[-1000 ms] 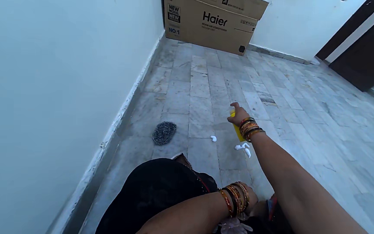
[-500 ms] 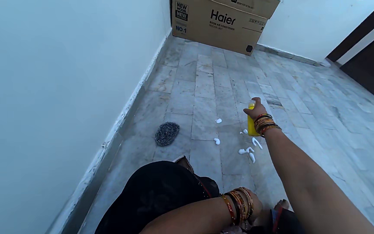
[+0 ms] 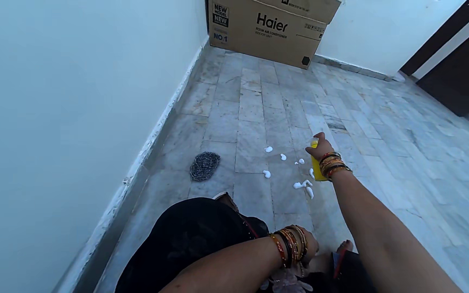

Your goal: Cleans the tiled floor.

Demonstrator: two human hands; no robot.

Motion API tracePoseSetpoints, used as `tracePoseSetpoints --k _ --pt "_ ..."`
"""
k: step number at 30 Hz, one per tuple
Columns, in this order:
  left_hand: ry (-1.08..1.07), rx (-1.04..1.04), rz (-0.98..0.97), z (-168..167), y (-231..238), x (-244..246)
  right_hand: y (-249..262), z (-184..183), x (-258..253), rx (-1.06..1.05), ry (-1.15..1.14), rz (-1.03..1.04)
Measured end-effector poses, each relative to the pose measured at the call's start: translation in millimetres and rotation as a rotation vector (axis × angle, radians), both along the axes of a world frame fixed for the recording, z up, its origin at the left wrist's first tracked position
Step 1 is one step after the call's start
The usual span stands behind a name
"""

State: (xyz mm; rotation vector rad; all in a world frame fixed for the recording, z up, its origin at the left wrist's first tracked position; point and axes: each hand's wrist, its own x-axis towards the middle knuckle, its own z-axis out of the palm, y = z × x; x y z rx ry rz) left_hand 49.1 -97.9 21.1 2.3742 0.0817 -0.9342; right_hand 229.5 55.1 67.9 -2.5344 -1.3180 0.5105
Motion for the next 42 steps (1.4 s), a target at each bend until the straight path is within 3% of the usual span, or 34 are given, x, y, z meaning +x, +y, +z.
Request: tracePoseSetpoints --k 9,14,23,30,42 --pt "-0.014 0.055 0.003 7.1 -2.8 -5.6 -70.6 -18.0 -21.4 -0.095 0.038 0.158" --pt "0.02 0.101 -0.031 6.1 -6.9 -5.8 -95.2 -28.3 -34.4 -0.098 0.033 0.143" --pt "0.055 0.104 -0.006 2.3 -6.1 -6.8 -99.9 -7.9 -25.4 -0.008 0.093 0.046" --pt "0.041 0.094 0.002 0.7 -5.8 -8.4 -115.4 -16.6 -7.1 -0.06 0.02 -0.039" --pt "0.027 0.084 -0.003 0.7 -4.2 -8.8 -84.1 -13.0 6.3 0.043 0.083 -0.045"
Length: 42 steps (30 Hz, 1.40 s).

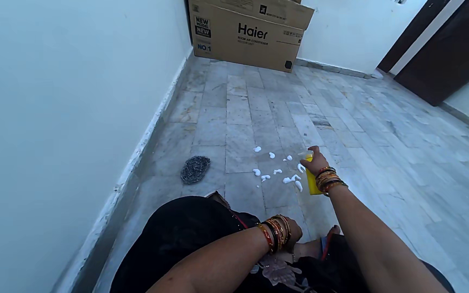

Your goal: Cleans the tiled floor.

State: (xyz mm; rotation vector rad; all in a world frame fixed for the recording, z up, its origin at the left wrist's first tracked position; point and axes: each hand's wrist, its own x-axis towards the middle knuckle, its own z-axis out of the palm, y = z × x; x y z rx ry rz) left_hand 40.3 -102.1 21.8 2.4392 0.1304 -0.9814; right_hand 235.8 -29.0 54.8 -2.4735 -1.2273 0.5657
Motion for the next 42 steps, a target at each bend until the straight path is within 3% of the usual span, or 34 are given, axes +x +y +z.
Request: tracePoseSetpoints --k 12,23,28,36,42 --pt "0.028 -0.002 0.028 4.3 -6.0 1.2 -83.7 -34.9 -17.2 -0.245 -0.052 0.334" --pt "-0.026 0.021 0.14 -1.4 -33.2 -13.0 -82.4 -34.2 -43.6 0.024 0.048 0.327" --pt "0.006 0.013 0.212 -10.6 -30.8 -9.4 -79.1 -32.3 -65.5 -0.056 -0.015 0.43" --pt "-0.014 -0.008 0.228 -20.1 -26.4 -9.4 -79.6 -49.6 -24.2 -0.051 -0.023 0.293" --pt "0.0 -0.035 0.223 -14.9 -23.2 -9.2 -84.8 -44.8 3.4 -0.163 -0.001 0.244"
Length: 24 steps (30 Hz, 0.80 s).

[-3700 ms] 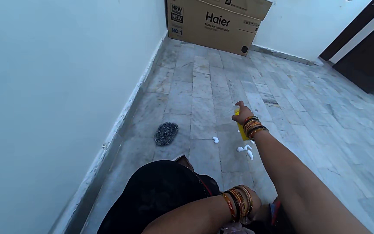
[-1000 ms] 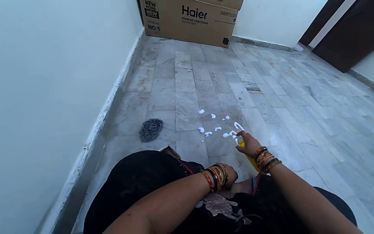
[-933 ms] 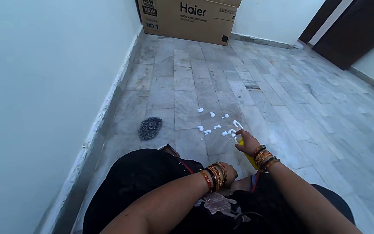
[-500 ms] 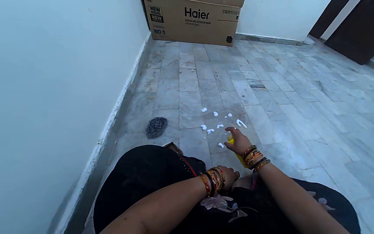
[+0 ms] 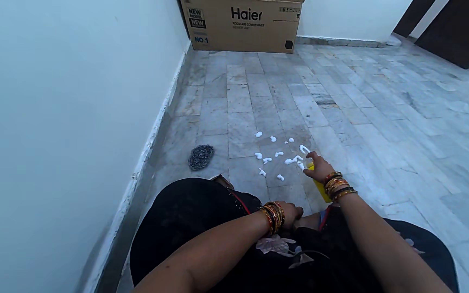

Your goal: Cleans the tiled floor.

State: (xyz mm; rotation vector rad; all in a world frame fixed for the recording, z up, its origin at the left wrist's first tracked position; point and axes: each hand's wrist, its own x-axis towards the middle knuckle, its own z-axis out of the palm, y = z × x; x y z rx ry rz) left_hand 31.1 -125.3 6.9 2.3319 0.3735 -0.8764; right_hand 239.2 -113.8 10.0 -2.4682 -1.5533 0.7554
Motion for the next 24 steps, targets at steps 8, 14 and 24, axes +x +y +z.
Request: tracePoseSetpoints --k 8,14,24 --pt "-0.015 -0.028 -0.001 -2.6 3.6 0.6 -9.6 -13.3 13.8 -0.091 -0.016 0.071" --pt "-0.021 -0.033 0.008 -4.0 3.9 0.3 -9.2 -18.4 8.1 -0.156 -0.091 0.078" --pt "-0.028 -0.039 0.129 8.5 55.1 -6.4 -11.8 -13.0 25.4 -0.018 0.021 0.03"
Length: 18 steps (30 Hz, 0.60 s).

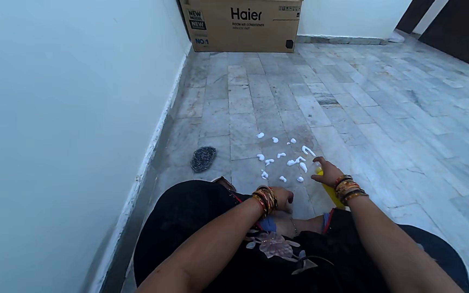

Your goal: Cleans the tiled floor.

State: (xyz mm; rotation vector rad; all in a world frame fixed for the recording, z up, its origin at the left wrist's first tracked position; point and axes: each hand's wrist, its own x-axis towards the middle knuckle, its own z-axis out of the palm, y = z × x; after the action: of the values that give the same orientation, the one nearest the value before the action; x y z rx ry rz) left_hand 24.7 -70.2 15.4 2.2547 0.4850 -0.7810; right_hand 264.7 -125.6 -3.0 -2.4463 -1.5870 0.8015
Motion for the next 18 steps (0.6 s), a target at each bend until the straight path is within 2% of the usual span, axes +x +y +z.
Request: tracePoseSetpoints --k 5,9,12,14,16,18 --pt "-0.167 0.091 0.367 19.5 96.5 -24.7 -1.5 28.3 30.0 0.204 0.128 -0.109" --pt "-0.132 0.293 0.749 17.0 173.7 -73.1 -11.7 44.3 71.1 0.365 0.102 -0.168" --pt "-0.035 0.45 1.055 -8.0 193.2 -121.9 -35.0 53.1 109.4 0.394 0.006 -0.261" --pt "0.1 0.49 1.19 -24.3 196.9 -134.1 -55.9 51.7 132.1 0.371 -0.058 -0.379" --pt "0.204 0.468 1.235 -31.5 198.9 -129.5 -71.4 44.3 150.5 0.29 -0.101 -0.492" --pt "0.301 0.468 1.192 -35.9 198.3 -118.5 -78.7 32.1 167.0 0.136 -0.135 -0.525"
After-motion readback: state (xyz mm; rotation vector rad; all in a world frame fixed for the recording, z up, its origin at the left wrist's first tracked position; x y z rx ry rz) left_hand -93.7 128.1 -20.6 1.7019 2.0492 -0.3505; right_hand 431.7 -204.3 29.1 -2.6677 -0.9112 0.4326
